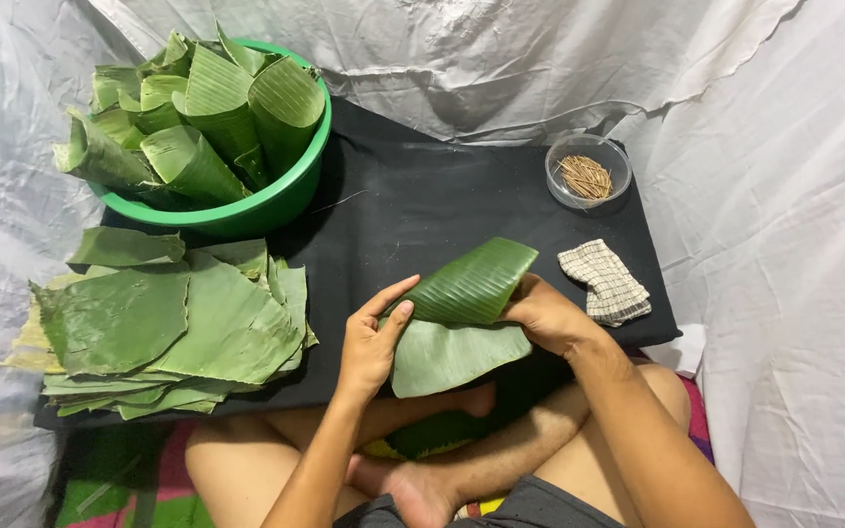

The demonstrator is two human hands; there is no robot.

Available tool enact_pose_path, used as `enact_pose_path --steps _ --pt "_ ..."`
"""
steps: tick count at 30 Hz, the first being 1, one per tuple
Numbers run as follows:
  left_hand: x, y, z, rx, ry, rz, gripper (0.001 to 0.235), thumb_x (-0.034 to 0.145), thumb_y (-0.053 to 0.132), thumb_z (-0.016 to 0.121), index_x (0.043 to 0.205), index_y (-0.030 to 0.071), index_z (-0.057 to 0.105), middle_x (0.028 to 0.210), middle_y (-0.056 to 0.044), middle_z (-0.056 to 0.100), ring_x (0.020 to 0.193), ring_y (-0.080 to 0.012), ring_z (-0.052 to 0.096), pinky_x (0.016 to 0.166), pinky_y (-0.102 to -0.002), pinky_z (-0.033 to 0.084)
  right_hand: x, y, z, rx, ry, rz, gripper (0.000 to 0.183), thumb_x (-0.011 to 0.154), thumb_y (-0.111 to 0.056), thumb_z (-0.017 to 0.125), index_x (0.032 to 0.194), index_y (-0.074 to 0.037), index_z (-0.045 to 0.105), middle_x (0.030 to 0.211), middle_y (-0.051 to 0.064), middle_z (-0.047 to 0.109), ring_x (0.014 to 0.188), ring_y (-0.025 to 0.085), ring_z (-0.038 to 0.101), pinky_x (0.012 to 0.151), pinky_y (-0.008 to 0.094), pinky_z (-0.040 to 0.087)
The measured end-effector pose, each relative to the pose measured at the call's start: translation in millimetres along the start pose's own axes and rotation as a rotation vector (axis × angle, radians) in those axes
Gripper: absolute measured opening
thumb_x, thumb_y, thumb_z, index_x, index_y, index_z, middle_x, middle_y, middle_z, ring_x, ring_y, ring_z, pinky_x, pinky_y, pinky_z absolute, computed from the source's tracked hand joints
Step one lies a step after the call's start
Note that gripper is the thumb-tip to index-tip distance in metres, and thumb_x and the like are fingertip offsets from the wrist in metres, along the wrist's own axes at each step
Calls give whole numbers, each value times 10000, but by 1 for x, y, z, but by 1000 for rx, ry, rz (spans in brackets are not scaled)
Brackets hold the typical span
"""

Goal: Cleaning a banana leaf with a cloth and folding it into a cone shape.

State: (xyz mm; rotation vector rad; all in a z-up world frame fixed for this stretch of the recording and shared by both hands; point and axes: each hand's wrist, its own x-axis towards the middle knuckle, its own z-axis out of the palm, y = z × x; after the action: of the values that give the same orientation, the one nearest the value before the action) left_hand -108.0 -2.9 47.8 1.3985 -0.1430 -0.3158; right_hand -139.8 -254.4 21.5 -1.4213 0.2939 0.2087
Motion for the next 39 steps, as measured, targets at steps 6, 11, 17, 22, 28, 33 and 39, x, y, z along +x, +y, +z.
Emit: enact_pose_path --steps 6,11,17,22,28,33,39 --pt "5 -27 -14 -182 -109 -187 355 990 278 631 1265 86 747 994 -168 791 824 -198 739 712 -376 645 -6 -27 5 -185 23 -50 328 804 -134 825 1127 -86 803 966 95 793 861 195 702 805 384 576" --pt "4 -31 -13 -366 -131 -321 376 922 171 705 1255 -4 718 1073 -226 763 855 -294 767 700 -451 649 -17 -52 13 -335 41 -86 224 823 -175 827 1040 -123 843 915 61 817 840 164 717 800 355 565" --pt "3 -38 -10 -611 -37 -346 447 914 74 678 1354 6 639 1192 -233 726 1015 -310 738 856 -457 615 -1 -26 9 325 -2 -52 404 1021 -262 533 1262 41 648 989 285 749 764 336 766 574 501 645" --pt "0 -52 12 -818 79 -289 335 941 46 661 1273 39 617 1123 -155 731 977 -246 744 870 -352 627 -24 -2 48 74 78 -230 804 762 -36 809 1490 32 475 1371 225 623 1236 336 615 1056 507 518" --pt "-20 -43 55 -742 149 -197 373 883 1 726 1199 73 540 1013 -91 697 962 -193 702 970 -373 588 -26 4 81 89 199 -242 715 851 -192 816 1474 -28 504 1323 169 673 1216 252 647 1044 442 537" --pt "-17 -69 36 -236 82 -8 254 891 145 740 1108 44 654 991 -103 654 864 -184 672 754 -330 615 -15 23 62 156 205 -241 579 941 -158 715 1477 -50 522 1219 142 705 1075 179 661 947 388 586" --pt "-2 12 13 339 173 395 389 956 332 681 1250 83 629 1203 -105 594 1113 -278 573 942 -402 493 -32 -24 49 -5 53 -142 471 971 -227 646 1426 -109 605 967 139 684 762 175 636 686 353 587"
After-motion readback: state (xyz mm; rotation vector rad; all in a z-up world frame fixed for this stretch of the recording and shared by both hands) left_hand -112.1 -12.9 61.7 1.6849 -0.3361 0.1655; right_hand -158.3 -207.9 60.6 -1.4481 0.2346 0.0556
